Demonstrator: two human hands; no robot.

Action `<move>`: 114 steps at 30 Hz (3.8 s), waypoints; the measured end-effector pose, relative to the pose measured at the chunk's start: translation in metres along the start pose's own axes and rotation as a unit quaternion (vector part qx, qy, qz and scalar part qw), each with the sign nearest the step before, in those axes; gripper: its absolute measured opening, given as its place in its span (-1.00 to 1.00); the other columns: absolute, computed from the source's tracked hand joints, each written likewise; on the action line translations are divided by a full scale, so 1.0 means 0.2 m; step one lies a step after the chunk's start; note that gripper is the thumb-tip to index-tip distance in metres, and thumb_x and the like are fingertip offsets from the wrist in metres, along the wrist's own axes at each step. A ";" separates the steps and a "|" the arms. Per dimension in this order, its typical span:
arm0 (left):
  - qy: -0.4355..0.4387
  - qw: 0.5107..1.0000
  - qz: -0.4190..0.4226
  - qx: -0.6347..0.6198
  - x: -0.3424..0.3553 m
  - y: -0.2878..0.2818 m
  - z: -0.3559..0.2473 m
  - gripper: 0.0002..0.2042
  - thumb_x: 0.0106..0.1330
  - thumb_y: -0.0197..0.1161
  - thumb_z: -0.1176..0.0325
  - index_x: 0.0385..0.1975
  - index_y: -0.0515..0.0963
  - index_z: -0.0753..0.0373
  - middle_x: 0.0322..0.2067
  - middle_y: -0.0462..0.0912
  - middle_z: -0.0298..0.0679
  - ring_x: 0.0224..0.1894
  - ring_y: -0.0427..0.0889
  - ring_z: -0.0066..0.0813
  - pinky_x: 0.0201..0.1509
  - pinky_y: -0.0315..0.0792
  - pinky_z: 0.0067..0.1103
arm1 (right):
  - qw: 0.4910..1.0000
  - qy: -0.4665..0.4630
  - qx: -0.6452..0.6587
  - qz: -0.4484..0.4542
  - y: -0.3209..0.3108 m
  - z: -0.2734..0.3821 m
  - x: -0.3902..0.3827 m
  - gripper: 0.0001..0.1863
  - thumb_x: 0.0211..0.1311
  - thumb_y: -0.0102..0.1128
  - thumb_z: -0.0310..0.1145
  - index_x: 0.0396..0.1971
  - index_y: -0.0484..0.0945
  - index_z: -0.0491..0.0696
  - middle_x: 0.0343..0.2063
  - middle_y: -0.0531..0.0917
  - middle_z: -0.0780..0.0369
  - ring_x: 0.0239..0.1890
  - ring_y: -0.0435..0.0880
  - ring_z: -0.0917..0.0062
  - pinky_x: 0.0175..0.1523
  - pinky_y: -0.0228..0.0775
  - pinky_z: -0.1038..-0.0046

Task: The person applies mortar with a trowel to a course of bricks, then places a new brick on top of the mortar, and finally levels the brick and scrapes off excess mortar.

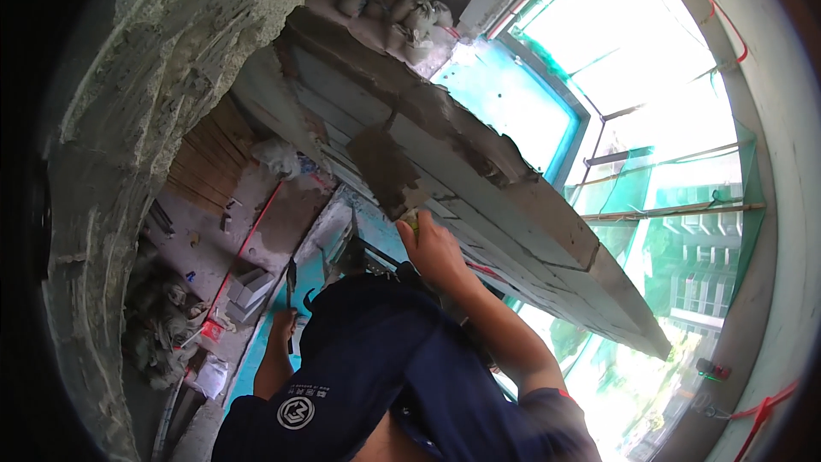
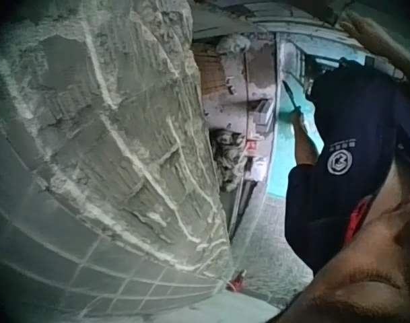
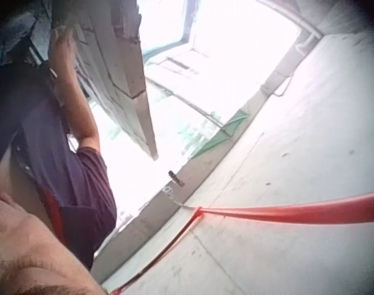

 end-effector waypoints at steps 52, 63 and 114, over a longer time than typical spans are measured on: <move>0.009 1.000 -0.017 -0.014 0.06 -0.14 0.14 -0.76 0.16 0.13 0.30 -0.72 0.33 0.16 -0.84 0.22 -0.33 -0.86 0.15 -0.50 -0.77 -0.03 -0.47 | 0.991 -0.003 0.006 -0.135 0.27 -0.17 0.17 -0.55 0.20 0.14 -0.05 -0.26 0.38 -0.18 -0.44 0.60 -0.13 -0.37 0.56 -0.10 -0.31 0.36 0.02; 0.006 1.000 -0.018 0.022 0.09 -0.15 0.08 -0.66 0.17 0.18 0.20 -0.78 0.30 0.14 -0.85 0.22 -0.34 -0.87 0.15 -0.49 -0.77 -0.01 -0.46 | 0.994 0.052 0.039 -0.083 0.38 -0.22 0.25 -0.53 0.18 0.14 -0.04 -0.25 0.43 -0.21 -0.39 0.61 -0.13 -0.27 0.58 -0.03 -0.22 0.38 0.08; 0.029 0.997 -0.014 -0.073 0.10 -0.10 0.08 -0.68 0.13 0.23 0.25 -0.75 0.28 0.14 -0.86 0.21 -0.34 -0.87 0.16 -0.49 -0.77 -0.01 -0.46 | 0.916 0.163 0.367 -0.020 0.56 -0.23 0.09 -0.69 0.24 0.16 -0.16 -0.34 0.36 -0.11 -0.66 0.47 0.27 -0.70 0.48 0.55 -0.59 0.34 0.49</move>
Point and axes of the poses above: each hand's wrist, its own x-axis towards the middle knuckle, its own y-axis out of the palm, z = x × y, the point moved 1 cm from there along x, towards the middle knuckle
